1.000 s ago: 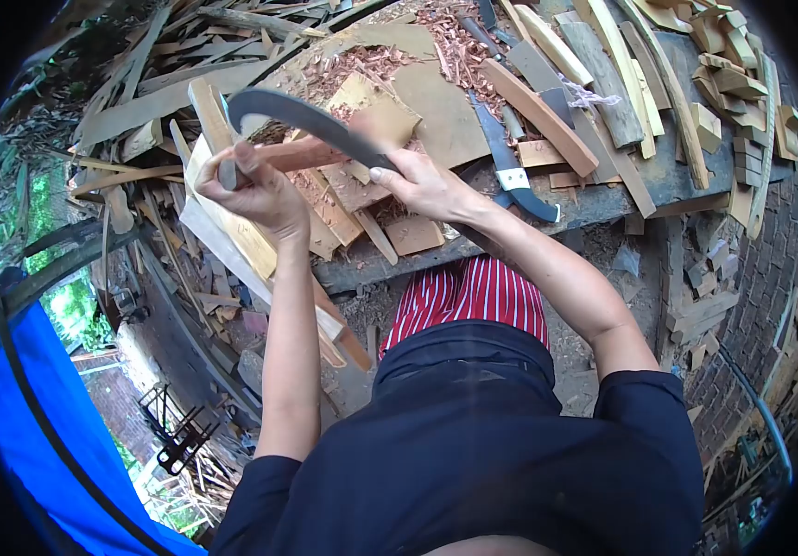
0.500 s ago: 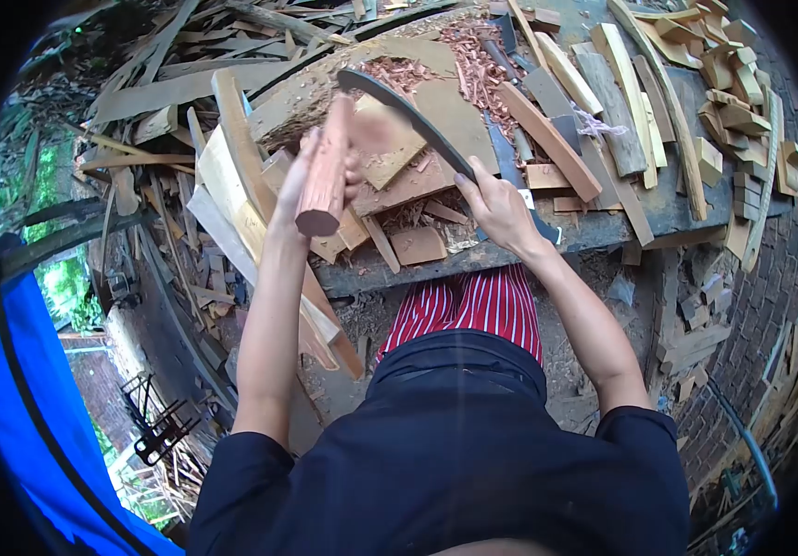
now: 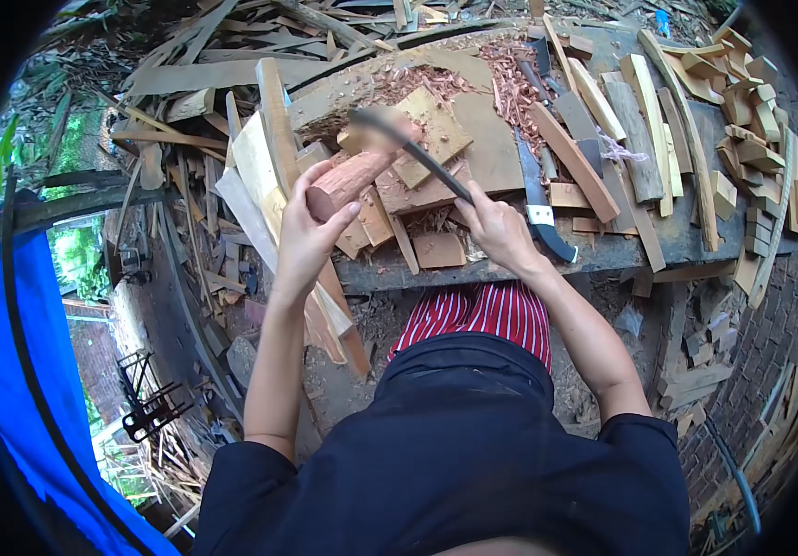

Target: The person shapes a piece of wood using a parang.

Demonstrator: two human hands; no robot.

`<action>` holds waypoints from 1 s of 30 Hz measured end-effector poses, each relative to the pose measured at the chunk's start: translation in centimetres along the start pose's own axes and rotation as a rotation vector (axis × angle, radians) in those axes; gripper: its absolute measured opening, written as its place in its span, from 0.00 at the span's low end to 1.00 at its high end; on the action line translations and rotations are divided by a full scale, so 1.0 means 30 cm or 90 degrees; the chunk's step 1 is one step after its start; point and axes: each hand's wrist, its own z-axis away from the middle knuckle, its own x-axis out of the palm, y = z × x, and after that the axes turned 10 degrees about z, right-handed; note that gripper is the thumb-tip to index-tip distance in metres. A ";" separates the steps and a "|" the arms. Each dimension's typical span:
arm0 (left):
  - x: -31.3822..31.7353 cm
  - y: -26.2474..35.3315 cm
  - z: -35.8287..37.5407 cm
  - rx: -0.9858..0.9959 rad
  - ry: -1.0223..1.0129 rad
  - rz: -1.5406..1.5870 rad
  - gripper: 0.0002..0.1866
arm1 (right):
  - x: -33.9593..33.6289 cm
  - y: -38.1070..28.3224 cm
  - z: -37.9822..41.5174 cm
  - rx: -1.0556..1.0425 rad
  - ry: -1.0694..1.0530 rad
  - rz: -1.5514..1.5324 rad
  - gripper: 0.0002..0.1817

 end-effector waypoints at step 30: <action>-0.035 0.063 0.003 0.166 0.015 -0.392 0.21 | -0.031 -0.208 0.023 -0.105 0.053 0.148 0.12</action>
